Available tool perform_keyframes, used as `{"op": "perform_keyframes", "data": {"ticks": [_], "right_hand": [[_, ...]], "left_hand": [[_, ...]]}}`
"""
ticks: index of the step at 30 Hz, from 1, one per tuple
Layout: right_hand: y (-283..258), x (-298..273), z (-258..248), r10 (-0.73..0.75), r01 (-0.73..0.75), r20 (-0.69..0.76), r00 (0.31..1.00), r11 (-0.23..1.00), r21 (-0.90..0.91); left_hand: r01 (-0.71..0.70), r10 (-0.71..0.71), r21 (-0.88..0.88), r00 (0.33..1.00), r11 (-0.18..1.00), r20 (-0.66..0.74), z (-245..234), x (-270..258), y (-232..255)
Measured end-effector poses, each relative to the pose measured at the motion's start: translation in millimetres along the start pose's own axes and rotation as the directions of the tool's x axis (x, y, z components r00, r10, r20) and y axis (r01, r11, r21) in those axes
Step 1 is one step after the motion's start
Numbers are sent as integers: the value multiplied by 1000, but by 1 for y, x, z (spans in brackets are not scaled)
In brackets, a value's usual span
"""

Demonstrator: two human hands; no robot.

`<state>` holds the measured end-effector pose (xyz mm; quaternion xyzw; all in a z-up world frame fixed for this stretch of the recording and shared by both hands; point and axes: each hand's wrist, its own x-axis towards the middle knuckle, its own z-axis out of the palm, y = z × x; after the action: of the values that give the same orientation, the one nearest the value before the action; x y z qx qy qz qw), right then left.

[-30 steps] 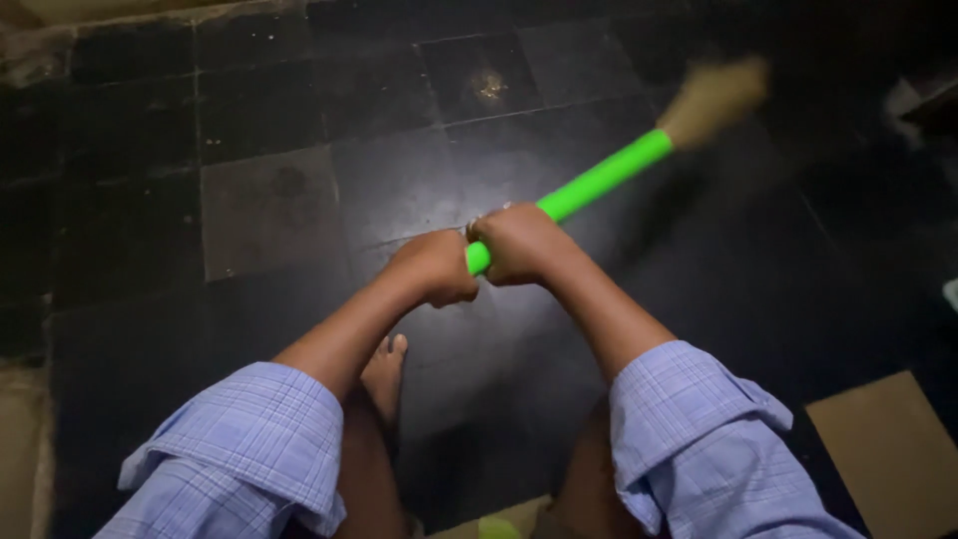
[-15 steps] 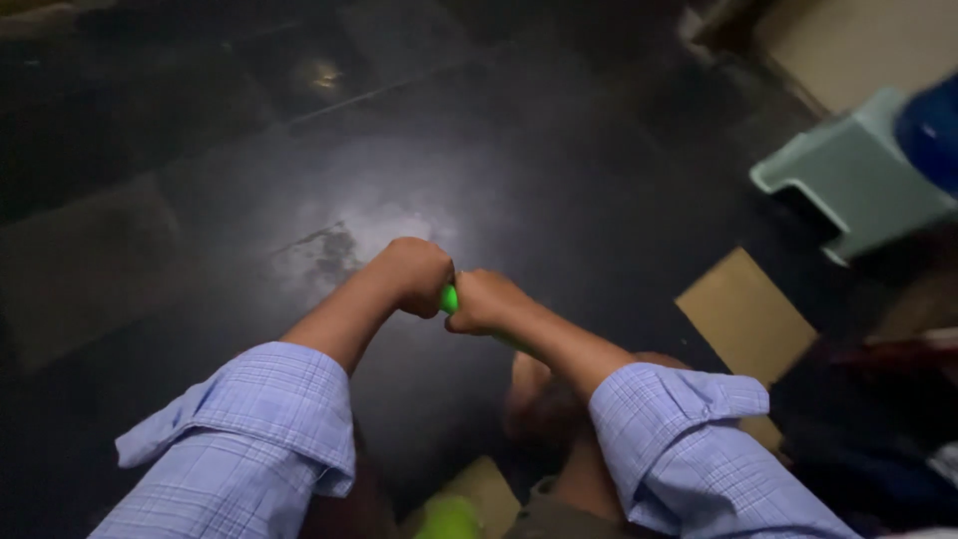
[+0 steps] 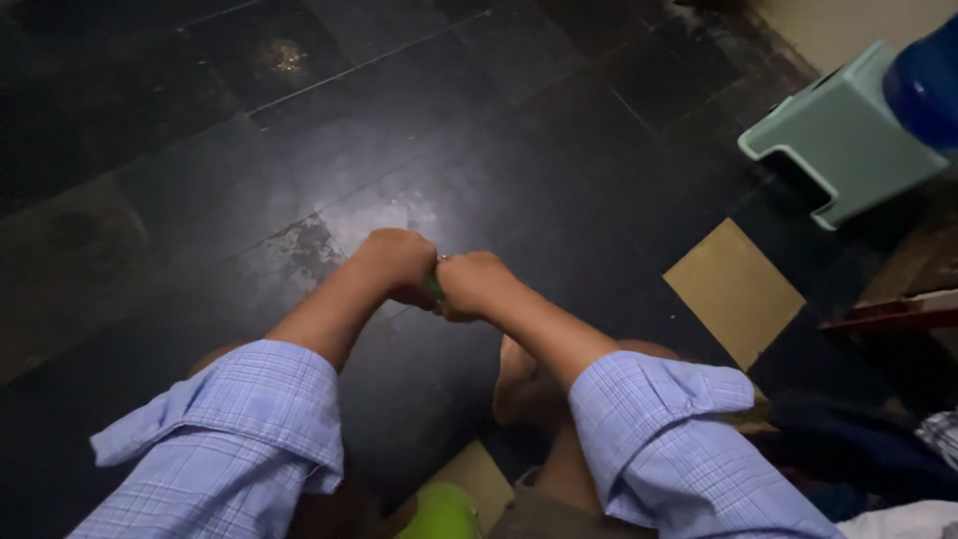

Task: The person sweeps a dark tiled floor using a green-handled broom. They move the broom back and forth across the floor, gathering debris into a small pile.

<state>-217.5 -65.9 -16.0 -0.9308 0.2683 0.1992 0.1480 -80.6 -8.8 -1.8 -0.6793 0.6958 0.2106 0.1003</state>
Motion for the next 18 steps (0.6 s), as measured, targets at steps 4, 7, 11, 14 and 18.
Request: {"op": "perform_keyframes", "data": {"ticks": [4,7,11,14,18], "right_hand": [[-14,20,-6,-41,41,-30,999,999,-8],[-19,41,-5,-100,98,-100,990,995,-26],[-33,66,-11,-164,154,-146,976,985,-78],[-45,82,-15,-200,182,-195,960,977,-108],[-55,96,-17,-256,227,-336,906,966,-124]], "left_hand": [[96,-95,-16,995,995,40,-15,-14,-13],[188,-186,-54,981,981,48,-23,-21,-26],[275,-275,-101,961,956,11,-24,-32,-46],[331,-339,-133,940,934,-40,-21,-39,-60],[385,-409,-190,906,903,-112,-13,-45,-75]]}}
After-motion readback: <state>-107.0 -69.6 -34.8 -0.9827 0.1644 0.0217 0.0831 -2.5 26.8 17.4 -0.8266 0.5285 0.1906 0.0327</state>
